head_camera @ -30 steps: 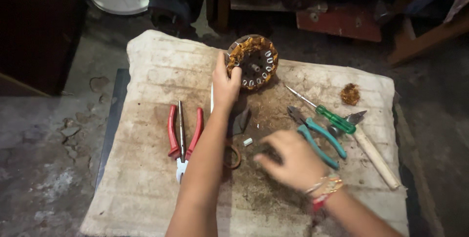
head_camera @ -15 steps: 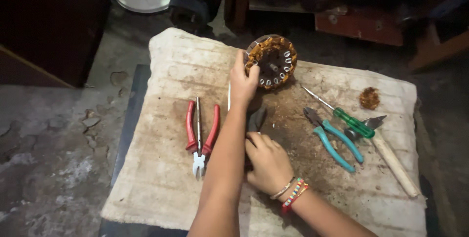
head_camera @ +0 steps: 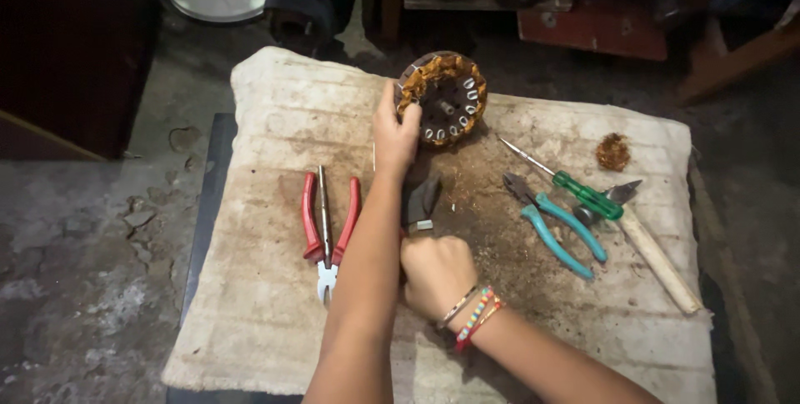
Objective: The person repairs a motor coil assembly on a workspace. They use pliers, a screwdriver, and scissors to manipulate and cut wires and insulating materials while holding the assembly by hand.
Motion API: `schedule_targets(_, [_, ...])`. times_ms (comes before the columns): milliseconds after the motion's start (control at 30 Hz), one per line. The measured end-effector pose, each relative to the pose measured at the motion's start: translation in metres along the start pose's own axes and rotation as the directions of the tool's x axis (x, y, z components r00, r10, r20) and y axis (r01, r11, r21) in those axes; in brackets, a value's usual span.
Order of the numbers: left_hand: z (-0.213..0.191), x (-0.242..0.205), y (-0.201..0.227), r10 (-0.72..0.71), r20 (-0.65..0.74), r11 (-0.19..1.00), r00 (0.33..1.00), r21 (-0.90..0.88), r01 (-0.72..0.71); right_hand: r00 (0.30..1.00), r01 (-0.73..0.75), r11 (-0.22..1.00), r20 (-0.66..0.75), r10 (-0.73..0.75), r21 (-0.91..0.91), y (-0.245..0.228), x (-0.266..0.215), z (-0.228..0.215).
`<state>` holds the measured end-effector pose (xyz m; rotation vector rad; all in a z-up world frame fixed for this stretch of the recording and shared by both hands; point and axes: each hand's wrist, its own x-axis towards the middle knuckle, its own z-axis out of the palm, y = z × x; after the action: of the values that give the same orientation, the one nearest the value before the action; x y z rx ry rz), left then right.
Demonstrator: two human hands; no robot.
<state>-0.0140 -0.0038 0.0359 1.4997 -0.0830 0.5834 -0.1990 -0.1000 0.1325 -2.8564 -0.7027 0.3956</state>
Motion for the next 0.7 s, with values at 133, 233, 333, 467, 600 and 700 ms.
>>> schedule_targets(133, [0.002, 0.001, 0.001, 0.051, -0.017, 0.998, 0.999, -0.043, -0.051, 0.990, 0.140, 0.947, -0.052, -0.131, 0.289, 0.026, -0.017, -0.016])
schedule_targets(233, [0.002, 0.002, 0.008, -0.064, 0.009, 0.998, 0.998, -0.027, 0.064, 0.991, -0.115, 0.919, -0.023, 0.134, 0.378, 0.068, -0.035, -0.029])
schedule_targets(333, [0.001, 0.000, 0.015, -0.028, -0.002, 0.998, 1.000, 0.058, 0.028, 0.893, 0.008, 1.000, -0.450, -0.019, -0.026, 0.111, -0.038, -0.038])
schedule_targets(467, [0.001, -0.005, 0.023, 0.026, -0.042, 0.998, 0.999, 0.059, -0.023, 0.921, -0.196, 0.981, -0.345, 0.181, -0.007, 0.150, -0.043, -0.062])
schedule_targets(600, [0.003, -0.003, 0.028, -0.023, -0.054, 0.996, 0.998, 0.081, 0.028, 0.900, -0.422, 0.891, 0.042, 0.435, -0.169, 0.153, -0.049, -0.050])
schedule_targets(700, [0.005, -0.005, 0.027, -0.020, -0.056, 0.997, 0.998, 0.076, 0.024, 0.946, -0.321, 0.917, -0.127, 0.298, -0.238, 0.160, -0.062, -0.044])
